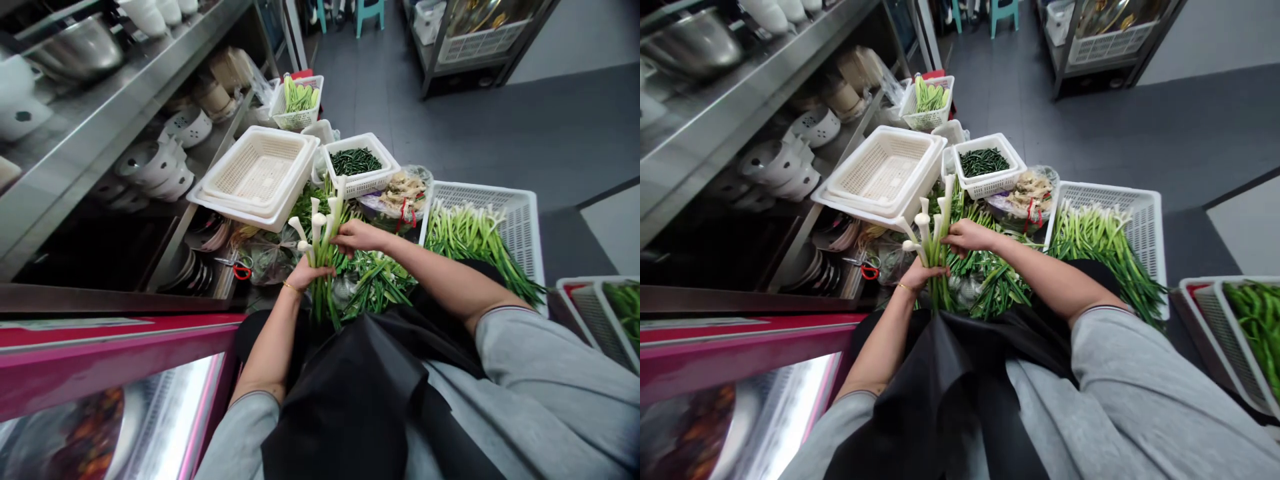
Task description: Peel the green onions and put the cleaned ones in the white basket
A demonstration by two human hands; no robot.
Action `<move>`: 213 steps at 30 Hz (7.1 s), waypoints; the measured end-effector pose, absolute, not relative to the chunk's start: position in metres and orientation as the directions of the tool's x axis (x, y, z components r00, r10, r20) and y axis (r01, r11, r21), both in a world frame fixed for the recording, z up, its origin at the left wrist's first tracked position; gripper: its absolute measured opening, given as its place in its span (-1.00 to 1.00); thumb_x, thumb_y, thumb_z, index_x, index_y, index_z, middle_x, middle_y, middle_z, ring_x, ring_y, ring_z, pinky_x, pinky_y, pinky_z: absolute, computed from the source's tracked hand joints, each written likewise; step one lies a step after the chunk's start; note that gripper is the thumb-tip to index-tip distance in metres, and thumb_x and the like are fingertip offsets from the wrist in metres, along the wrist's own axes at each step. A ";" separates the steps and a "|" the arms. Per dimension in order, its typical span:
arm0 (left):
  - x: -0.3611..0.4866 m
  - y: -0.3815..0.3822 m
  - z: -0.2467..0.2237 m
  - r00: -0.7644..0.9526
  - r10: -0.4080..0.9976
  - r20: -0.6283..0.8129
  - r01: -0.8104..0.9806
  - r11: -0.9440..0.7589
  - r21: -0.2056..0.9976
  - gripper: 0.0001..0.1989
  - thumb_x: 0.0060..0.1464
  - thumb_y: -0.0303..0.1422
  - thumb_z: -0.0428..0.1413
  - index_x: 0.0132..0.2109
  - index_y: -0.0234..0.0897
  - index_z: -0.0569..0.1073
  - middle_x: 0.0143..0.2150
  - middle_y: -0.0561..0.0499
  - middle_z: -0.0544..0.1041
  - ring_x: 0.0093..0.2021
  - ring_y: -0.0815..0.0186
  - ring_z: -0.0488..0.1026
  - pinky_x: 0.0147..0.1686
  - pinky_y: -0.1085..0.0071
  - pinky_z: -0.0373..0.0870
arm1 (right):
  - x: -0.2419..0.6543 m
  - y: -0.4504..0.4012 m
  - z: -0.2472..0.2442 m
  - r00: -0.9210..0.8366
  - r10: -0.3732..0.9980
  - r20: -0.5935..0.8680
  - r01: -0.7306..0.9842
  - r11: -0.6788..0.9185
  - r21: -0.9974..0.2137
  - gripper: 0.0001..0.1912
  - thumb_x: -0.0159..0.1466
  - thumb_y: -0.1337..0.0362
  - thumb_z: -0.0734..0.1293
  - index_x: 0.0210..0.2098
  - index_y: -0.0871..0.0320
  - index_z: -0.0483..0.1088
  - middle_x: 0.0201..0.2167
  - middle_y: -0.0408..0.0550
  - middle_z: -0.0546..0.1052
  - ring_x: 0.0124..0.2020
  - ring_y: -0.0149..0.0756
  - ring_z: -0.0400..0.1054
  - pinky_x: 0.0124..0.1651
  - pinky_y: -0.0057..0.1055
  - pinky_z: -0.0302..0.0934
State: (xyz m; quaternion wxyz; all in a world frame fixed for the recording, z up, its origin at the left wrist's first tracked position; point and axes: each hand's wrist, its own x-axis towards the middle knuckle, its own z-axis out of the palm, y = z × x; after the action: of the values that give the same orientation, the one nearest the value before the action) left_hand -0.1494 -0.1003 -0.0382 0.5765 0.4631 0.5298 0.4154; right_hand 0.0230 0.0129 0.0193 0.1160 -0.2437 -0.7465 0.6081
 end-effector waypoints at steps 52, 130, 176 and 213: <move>-0.161 -0.091 -0.050 -0.109 0.973 -0.202 -0.138 0.186 0.973 -0.58 -0.36 -0.31 0.36 -0.29 -0.35 0.45 -0.51 0.09 0.45 -0.51 0.35 0.42 -0.50 0.45 0.31 | 0.029 0.079 0.047 -0.725 0.689 -0.008 -0.031 -0.044 -0.999 -0.77 0.22 0.22 0.38 -0.33 0.29 0.31 -0.60 -0.14 0.44 -0.65 -0.49 0.35 -0.60 -0.60 0.27; -0.141 -0.105 -0.004 0.238 0.954 -0.185 -0.114 0.217 0.970 -0.57 -0.34 -0.19 0.32 -0.29 -0.37 0.51 -0.55 -0.03 0.50 -0.58 0.28 0.40 -0.54 0.38 0.30 | 0.060 -0.001 0.027 -0.866 0.498 -0.050 0.174 0.207 -0.963 -0.73 0.11 0.11 0.38 -0.37 0.23 0.44 -0.61 -0.21 0.41 -0.66 -0.49 0.22 -0.57 -0.53 0.13; -0.142 -0.118 -0.004 0.062 0.978 -0.197 -0.011 0.198 0.980 -0.71 -0.33 -0.34 0.32 -0.39 -0.38 0.49 -0.56 0.01 0.50 -0.55 0.32 0.42 -0.49 0.40 0.33 | 0.080 0.023 0.033 -0.855 0.464 -0.231 0.154 -0.198 -0.968 -0.62 0.00 0.11 0.51 -0.42 0.33 0.43 -0.55 -0.03 0.51 -0.68 -0.49 0.34 -0.61 -0.57 0.30; -0.018 0.051 0.118 -0.002 0.926 0.377 -0.382 -0.350 0.856 -0.65 -0.23 -0.46 0.25 -0.19 -0.24 0.42 -0.18 0.08 0.47 0.13 0.21 0.31 0.26 0.06 0.00 | 0.128 0.090 0.085 -0.649 0.732 0.209 0.379 0.549 -0.745 -0.47 0.04 0.33 0.36 0.03 0.19 0.34 -0.23 -0.11 0.48 -0.19 -0.26 0.36 -0.07 -0.36 0.21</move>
State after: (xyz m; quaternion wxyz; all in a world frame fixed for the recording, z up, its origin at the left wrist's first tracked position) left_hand -0.0176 0.0507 0.1182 0.5006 0.4981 0.2731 0.6532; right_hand 0.1281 0.0902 0.0853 0.2580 -0.3300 -0.8414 0.3416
